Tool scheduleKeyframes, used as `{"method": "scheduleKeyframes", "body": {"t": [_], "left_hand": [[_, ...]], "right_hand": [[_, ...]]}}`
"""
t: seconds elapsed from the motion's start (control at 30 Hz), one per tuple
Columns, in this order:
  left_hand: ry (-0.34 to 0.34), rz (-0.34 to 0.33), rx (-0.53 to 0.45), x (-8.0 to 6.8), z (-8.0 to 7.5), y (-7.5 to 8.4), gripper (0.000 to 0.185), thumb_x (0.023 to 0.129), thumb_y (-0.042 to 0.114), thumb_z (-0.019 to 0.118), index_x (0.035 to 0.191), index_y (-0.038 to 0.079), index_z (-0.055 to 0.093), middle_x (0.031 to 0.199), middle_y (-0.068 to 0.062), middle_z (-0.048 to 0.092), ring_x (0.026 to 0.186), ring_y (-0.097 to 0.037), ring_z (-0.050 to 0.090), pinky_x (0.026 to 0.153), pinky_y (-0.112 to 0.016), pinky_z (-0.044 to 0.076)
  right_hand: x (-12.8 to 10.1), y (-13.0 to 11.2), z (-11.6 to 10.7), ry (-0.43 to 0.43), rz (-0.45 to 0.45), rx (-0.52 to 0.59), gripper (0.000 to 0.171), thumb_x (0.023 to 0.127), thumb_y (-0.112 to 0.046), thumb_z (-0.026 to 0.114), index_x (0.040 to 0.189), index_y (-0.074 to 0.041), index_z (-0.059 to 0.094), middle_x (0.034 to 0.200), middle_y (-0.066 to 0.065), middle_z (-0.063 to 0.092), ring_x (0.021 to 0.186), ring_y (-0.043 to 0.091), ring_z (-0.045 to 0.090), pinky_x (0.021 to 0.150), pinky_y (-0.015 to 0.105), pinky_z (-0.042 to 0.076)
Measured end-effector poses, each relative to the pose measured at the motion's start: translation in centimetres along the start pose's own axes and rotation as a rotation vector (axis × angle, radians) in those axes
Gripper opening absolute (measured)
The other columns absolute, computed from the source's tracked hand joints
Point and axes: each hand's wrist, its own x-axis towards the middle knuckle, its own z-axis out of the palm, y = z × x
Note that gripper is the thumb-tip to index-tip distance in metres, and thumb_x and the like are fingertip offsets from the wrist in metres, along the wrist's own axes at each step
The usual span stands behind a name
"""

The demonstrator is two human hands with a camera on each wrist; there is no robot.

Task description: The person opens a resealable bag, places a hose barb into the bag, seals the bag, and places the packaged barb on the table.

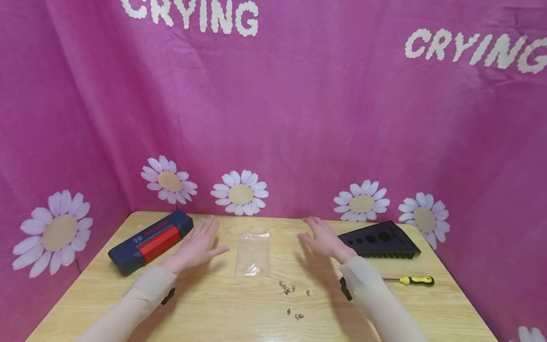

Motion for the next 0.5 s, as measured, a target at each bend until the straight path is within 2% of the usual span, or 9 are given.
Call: {"method": "scheduleKeyframes", "body": {"t": [0.2,0.5], "left_hand": [[-0.016,0.035,0.008,-0.3,0.8,0.9,0.09,0.09,0.048,0.067,0.15,-0.009,0.031,0.16,-0.028,0.026,0.149,-0.048,0.023,0.118,-0.065,0.023],[-0.078,0.075,0.0,-0.9,2.3,2.2,0.085,0.092,0.044,0.066,0.148,-0.011,0.032,0.159,-0.029,0.028,0.149,-0.044,0.026,0.118,-0.061,0.027]], "right_hand": [[0.7,-0.4,0.8,-0.032,-0.073,0.063,0.05,0.1,-0.024,0.056,0.136,0.011,0.049,0.137,0.03,0.055,0.126,0.047,0.052,0.107,0.058,0.042],[1.4,-0.9,2.5,-0.123,-0.017,0.236,0.043,0.099,-0.019,0.058,0.131,0.01,0.054,0.126,0.029,0.062,0.114,0.043,0.062,0.1,0.052,0.05]]}}
